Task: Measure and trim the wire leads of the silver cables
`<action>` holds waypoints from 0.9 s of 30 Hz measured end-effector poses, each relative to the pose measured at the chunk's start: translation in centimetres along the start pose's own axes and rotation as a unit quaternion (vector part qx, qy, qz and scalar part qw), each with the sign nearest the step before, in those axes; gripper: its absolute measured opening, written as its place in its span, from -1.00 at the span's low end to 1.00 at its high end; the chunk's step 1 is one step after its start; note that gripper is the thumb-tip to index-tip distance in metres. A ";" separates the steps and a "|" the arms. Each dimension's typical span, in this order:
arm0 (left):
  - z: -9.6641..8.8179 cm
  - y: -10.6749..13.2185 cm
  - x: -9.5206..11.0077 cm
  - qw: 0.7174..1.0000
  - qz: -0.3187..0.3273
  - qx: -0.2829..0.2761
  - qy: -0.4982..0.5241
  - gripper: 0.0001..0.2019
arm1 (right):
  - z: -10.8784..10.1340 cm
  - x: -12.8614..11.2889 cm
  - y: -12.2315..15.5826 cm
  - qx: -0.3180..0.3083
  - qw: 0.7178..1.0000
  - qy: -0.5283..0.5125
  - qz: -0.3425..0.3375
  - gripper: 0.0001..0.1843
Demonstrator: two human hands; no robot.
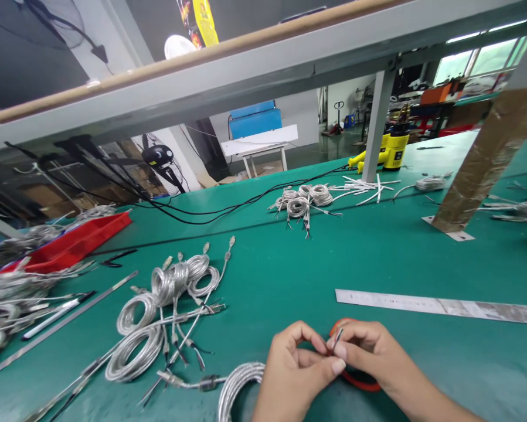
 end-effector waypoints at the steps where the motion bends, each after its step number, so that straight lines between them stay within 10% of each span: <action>1: -0.1 0.1 0.3 0.999 0.019 0.012 -0.036 -0.78 | -0.2 0.5 -0.1 0.014 1.000 -0.018 0.020 -0.76; 9: 1.2 1.9 4.3 0.890 0.248 0.070 -0.377 -0.83 | -1.1 -1.9 0.4 0.081 0.983 0.156 -0.052 -0.80; 16: 1.3 0.9 2.7 0.889 0.182 0.013 -0.420 -0.75 | -0.2 -3.4 0.8 0.039 0.954 0.281 -0.100 -0.80; 27: 0.2 1.1 4.2 0.955 0.179 0.050 -0.232 -0.82 | 1.5 0.6 0.5 -0.003 0.999 0.004 0.038 -0.76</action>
Point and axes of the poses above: each hand's wrist, its own y-axis away from the middle knuckle, its own z-axis out of the palm, x = y × z, the point moved 8 cm from there along -y, towards the middle knuckle, and after that the axes turned 8 degrees about y, right-handed, at the moved point
